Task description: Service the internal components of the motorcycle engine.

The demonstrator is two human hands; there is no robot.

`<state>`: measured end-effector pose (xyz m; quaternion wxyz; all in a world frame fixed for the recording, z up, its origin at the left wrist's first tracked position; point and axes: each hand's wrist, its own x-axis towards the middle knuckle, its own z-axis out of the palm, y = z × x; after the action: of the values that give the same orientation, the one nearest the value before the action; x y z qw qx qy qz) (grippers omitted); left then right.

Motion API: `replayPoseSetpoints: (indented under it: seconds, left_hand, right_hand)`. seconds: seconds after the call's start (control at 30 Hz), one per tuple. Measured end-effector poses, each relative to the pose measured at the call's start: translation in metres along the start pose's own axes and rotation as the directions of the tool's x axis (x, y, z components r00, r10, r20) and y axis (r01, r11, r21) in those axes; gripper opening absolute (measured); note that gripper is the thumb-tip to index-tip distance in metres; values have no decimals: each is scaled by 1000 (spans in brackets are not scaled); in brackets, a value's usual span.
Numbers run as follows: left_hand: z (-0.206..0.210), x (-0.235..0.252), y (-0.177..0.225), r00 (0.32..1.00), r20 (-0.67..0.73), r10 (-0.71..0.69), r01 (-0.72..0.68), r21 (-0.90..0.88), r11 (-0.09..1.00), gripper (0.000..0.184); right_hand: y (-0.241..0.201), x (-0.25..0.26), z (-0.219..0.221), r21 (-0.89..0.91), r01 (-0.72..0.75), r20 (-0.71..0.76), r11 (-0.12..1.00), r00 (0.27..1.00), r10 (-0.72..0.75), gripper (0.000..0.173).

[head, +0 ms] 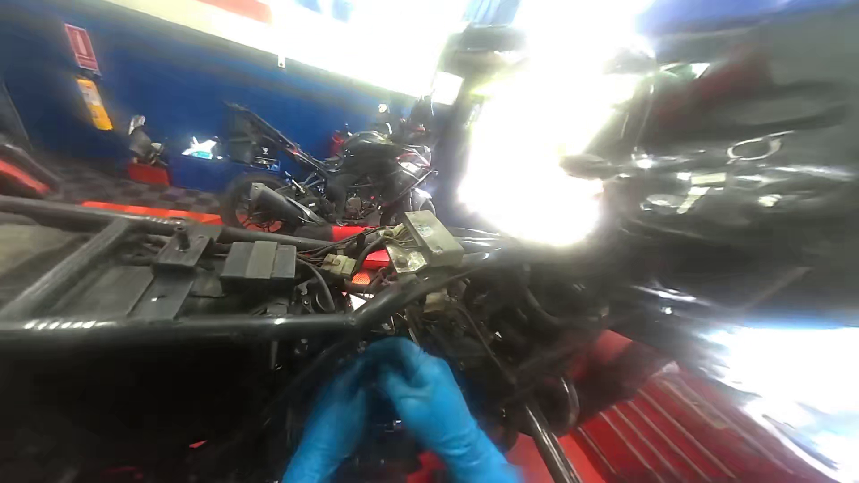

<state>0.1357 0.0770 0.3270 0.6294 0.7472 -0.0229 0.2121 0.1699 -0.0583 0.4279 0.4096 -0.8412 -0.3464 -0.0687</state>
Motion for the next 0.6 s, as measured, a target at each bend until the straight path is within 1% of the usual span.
replayPoseSetpoints:
  seconds: [0.07,0.1,0.13,0.2,0.23,0.3,0.33,0.4,0.43,0.47,0.5,0.53,0.57,0.6]
  left_hand:
    - [0,3,2,1000,26,-1,0,45,999,35]
    - [0,3,2,999,39,8,-10,57,998,36]
    - [-1,3,3,998,57,14,-18,76,997,39]
    - [-3,3,4,996,82,18,-27,109,994,43]
    - [-4,2,5,996,89,11,-21,112,993,43]
    - [-8,1,7,995,101,0,-11,106,994,42]
    - [-9,1,8,995,103,3,-14,100,995,41]
    - [-10,0,10,994,111,20,-30,87,996,40]
    - [-10,1,11,993,118,32,-43,87,995,39]
    - [-10,2,12,991,124,50,-62,97,993,39]
    - [-11,2,13,990,125,71,-85,108,991,40]
    - [-14,1,17,989,134,65,-83,135,987,41]
    - [-21,0,29,987,159,20,-46,162,986,41]
    - [-34,-3,53,975,205,-83,43,195,980,40]
  right_hand:
    - [-14,17,-13,-167,-115,94,979,987,132,28]
    - [-20,25,-18,-256,-154,87,954,980,181,29]
    - [-25,32,-21,-326,-172,52,930,979,199,28]
    - [-28,40,-23,-393,-160,-30,905,986,161,21]
    - [-27,41,-22,-411,-150,-49,899,989,143,20]
    - [-23,38,-16,-415,-128,-97,901,991,97,23]
    - [-19,35,-11,-401,-110,-144,910,988,56,26]
    - [-15,29,2,-317,-75,-249,946,969,-7,29]
    - [-17,27,8,-214,-73,-298,974,954,6,28]
    - [-23,26,14,-50,-100,-333,994,940,78,24]
    - [-36,26,19,142,-143,-351,979,918,185,18]
    - [-56,28,22,306,-210,-345,929,885,314,14]
    - [-78,32,24,413,-279,-318,867,848,424,13]
    - [-95,34,29,458,-266,-311,848,846,433,15]
